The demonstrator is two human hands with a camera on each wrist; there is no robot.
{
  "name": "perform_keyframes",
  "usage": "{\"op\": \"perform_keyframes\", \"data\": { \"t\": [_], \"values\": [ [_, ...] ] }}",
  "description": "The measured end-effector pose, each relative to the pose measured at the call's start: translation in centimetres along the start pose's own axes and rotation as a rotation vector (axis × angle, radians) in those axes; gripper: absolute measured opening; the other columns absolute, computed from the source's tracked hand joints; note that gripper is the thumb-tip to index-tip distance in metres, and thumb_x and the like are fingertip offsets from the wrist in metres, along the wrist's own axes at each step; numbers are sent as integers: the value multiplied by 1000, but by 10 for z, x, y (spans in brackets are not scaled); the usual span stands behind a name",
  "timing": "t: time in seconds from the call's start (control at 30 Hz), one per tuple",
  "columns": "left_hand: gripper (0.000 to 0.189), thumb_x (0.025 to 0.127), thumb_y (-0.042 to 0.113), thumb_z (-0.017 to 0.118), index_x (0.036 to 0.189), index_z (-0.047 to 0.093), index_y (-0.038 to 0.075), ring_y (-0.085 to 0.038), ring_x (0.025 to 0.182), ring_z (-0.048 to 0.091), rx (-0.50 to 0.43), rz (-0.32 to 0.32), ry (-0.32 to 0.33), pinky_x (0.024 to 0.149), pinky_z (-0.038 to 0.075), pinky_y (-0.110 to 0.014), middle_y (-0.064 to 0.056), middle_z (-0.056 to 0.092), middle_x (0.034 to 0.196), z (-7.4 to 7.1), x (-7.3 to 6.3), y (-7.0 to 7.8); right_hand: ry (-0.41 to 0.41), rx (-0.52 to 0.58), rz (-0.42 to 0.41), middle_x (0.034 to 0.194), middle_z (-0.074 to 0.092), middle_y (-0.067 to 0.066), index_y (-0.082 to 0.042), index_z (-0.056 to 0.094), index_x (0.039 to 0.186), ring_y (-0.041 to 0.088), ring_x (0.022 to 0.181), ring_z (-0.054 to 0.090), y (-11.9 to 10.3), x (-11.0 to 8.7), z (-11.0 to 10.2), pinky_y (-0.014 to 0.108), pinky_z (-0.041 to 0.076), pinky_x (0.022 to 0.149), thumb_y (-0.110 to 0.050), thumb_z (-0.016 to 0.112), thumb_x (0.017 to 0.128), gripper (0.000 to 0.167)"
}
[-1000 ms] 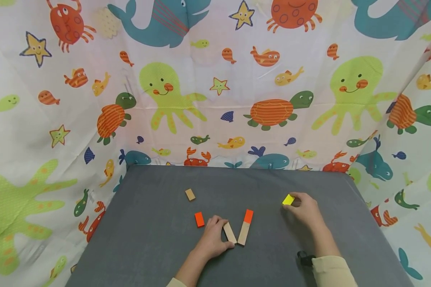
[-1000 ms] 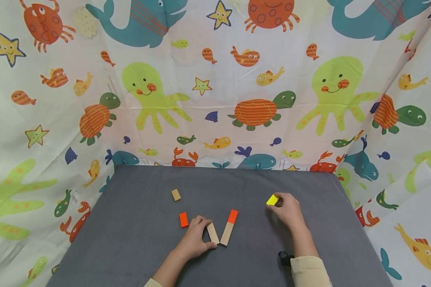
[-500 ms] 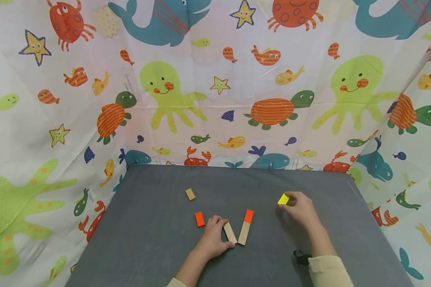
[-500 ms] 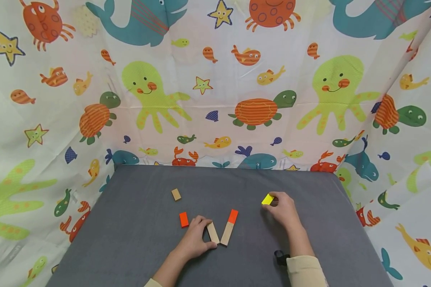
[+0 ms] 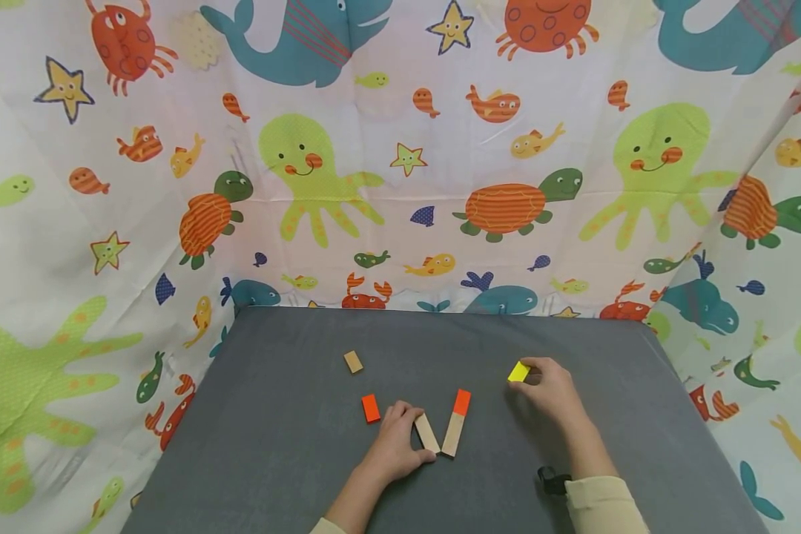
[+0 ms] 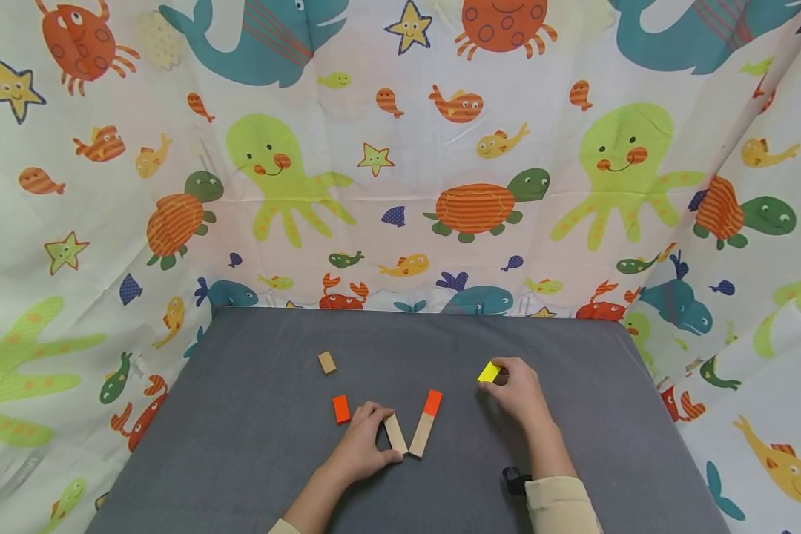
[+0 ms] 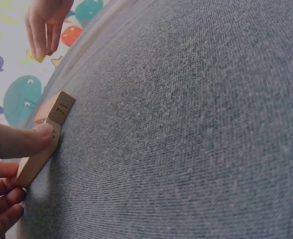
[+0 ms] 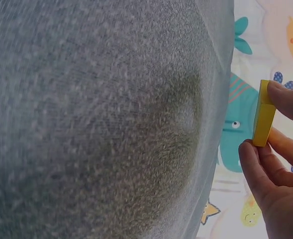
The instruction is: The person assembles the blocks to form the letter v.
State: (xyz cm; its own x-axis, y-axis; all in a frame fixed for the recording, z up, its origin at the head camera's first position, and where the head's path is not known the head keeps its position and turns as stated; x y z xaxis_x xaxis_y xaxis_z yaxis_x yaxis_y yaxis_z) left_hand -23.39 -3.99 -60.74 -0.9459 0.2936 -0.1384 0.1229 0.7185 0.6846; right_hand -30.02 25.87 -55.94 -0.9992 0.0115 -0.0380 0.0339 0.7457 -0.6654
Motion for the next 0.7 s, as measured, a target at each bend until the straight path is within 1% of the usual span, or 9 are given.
{"op": "perform_keyframes", "data": {
  "t": [0.17,0.27,0.5,0.7],
  "values": [
    [74,73,29,92,136,60,8,-21,116,46,17,32,22,101,47,-45,-2,51,124,-2,-1,1,-8,5,9,128,60,24,3,60,133,38,110,66,-4,1,4,51,55,92,-24,82,85,59],
    [74,73,29,92,136,60,8,-21,116,46,17,32,27,101,47,-45,-2,51,124,-3,-1,1,-11,15,8,129,59,24,3,60,133,38,110,66,-7,2,7,51,55,93,-24,82,85,59],
    [75,73,31,92,137,59,8,-21,115,46,20,24,11,101,47,-45,-1,51,124,-2,-1,0,-3,20,-11,128,59,24,3,61,131,37,108,67,-12,3,11,50,55,92,-21,82,85,57],
    [74,73,29,92,136,59,8,-21,115,46,16,27,17,101,47,-46,-2,51,123,-1,0,1,-6,15,-30,127,60,24,3,62,131,37,107,67,-17,4,12,50,55,92,-21,82,85,56]
  ]
}}
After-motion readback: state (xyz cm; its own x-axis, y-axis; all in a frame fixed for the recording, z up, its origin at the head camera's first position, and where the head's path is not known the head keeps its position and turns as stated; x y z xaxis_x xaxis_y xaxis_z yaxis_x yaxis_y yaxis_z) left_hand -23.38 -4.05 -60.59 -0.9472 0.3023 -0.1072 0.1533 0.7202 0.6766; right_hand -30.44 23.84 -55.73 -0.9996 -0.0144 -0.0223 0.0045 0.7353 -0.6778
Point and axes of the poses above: each hand's wrist, its own x-axis towards the middle knuckle, its own z-axis out of the palm, y = z × x, the point moved 7 cm from there along x, towards the middle knuckle
